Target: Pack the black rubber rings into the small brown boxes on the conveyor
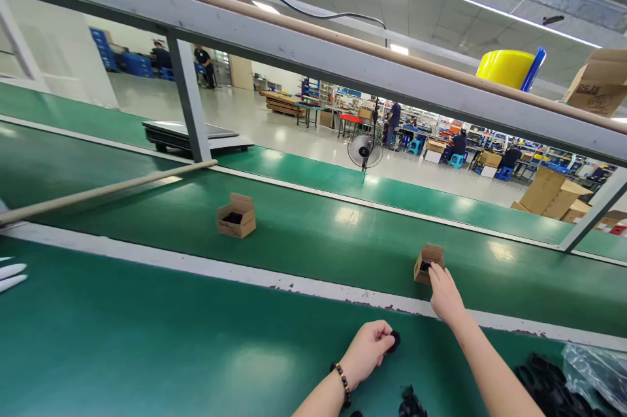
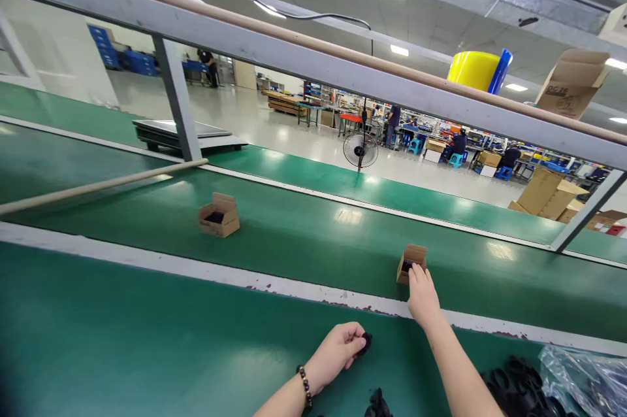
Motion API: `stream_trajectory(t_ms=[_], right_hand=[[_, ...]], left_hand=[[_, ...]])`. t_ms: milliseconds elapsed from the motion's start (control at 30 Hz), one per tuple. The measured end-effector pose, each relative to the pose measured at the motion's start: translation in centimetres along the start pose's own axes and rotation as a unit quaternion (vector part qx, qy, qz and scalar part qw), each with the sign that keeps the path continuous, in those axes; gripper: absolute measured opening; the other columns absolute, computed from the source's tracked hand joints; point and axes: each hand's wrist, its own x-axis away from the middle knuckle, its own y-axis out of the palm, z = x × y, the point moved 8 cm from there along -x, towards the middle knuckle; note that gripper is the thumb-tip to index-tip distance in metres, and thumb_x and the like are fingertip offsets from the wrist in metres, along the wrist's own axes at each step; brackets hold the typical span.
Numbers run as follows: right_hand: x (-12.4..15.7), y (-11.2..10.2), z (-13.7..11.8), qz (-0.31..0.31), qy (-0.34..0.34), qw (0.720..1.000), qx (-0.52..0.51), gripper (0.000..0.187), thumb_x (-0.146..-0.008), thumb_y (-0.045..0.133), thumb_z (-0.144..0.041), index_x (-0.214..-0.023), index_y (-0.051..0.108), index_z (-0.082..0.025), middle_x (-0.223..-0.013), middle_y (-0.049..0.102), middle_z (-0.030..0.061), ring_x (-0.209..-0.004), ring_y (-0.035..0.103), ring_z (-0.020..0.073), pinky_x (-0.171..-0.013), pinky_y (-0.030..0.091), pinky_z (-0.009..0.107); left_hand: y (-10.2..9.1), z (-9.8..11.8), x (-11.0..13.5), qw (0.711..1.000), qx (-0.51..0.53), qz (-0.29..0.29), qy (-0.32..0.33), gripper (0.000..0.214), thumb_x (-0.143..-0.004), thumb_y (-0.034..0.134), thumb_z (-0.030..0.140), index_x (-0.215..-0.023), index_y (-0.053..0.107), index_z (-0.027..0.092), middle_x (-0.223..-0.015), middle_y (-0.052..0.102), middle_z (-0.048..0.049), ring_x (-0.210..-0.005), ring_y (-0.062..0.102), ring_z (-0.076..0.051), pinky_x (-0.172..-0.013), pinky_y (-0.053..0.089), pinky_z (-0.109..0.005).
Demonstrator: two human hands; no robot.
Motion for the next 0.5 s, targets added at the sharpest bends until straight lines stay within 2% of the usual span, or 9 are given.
stream_trajectory(t_ms=[33,100,167,267,333,400,500], right_hand=[[1.5,0.1,-0.4,0.011,0.015,1.0,-0.003,0.064,-0.069,0.034,0.003,-0.131,0.041,-0.004,-0.142,0.035,0.0145,-0.132,0.027,0.0225,-0.111,0.018,0.041],[5.0,0.7,-1.2,0.026,0.044,0.998,-0.03,0.06,-0.073,0.029,0.0,-0.13,0.042,-0.005,-0.139,0.04,0.0134,-0.129,0.034,0.022,-0.108,0.026,0.041],[8.3,1.7,-1.7,0.042,0.083,0.99,-0.108,0.05,-0.081,0.027,-0.009,-0.126,0.048,-0.009,-0.131,0.049,0.0113,-0.122,0.044,0.0205,-0.102,0.037,0.036],[11.6,3.1,-2.0,0.075,0.134,0.967,-0.204,0.042,-0.086,0.031,-0.022,-0.121,0.053,-0.013,-0.124,0.055,0.0103,-0.115,0.05,0.0219,-0.096,0.044,0.035],[12.2,3.4,-2.1,0.105,0.135,0.956,-0.238,0.039,-0.086,0.033,-0.026,-0.116,0.055,-0.016,-0.122,0.057,0.0101,-0.114,0.051,0.0234,-0.095,0.044,0.037],[11.8,3.2,-2.3,0.134,0.117,0.95,-0.257,0.035,-0.086,0.035,-0.027,-0.11,0.058,-0.017,-0.118,0.058,0.0108,-0.112,0.052,0.0248,-0.094,0.044,0.04],[10.8,2.9,-2.5,0.16,0.084,0.946,-0.27,0.029,-0.085,0.037,-0.024,-0.102,0.06,-0.019,-0.113,0.06,0.0115,-0.108,0.053,0.0259,-0.093,0.044,0.042]], left_hand=[[0.0,0.0,-0.1,1.0,0.003,0.0,0.003,0.026,-0.065,0.057,0.041,-0.063,0.045,0.018,-0.047,0.045,0.008,-0.036,0.036,-0.005,-0.04,0.023,-0.019],[0.0,-0.2,-0.2,1.0,0.007,0.003,0.006,0.025,-0.065,0.057,0.04,-0.063,0.045,0.018,-0.049,0.047,0.0072,-0.036,0.038,-0.005,-0.04,0.024,-0.019],[-0.2,-0.3,-0.1,1.0,0.008,0.011,0.005,0.023,-0.065,0.057,0.038,-0.063,0.045,0.018,-0.05,0.049,0.0071,-0.035,0.038,-0.005,-0.039,0.024,-0.018],[-0.6,-0.1,0.3,0.999,-0.003,0.046,-0.004,0.021,-0.067,0.056,0.036,-0.063,0.045,0.018,-0.048,0.049,0.0072,-0.035,0.039,-0.005,-0.038,0.024,-0.017],[-1.0,0.8,0.1,0.996,-0.042,0.08,-0.011,0.02,-0.071,0.053,0.033,-0.062,0.044,0.018,-0.047,0.05,0.0064,-0.035,0.04,-0.006,-0.037,0.025,-0.017],[-1.3,2.6,-1.1,0.989,-0.098,0.111,-0.009,0.019,-0.076,0.049,0.029,-0.062,0.044,0.018,-0.048,0.051,0.005,-0.035,0.042,-0.007,-0.037,0.027,-0.017],[-1.5,6.5,-4.7,0.976,-0.159,0.147,0.016,0.016,-0.079,0.047,0.021,-0.064,0.049,0.017,-0.051,0.054,0.003,-0.041,0.047,-0.008,-0.042,0.033,-0.018]])
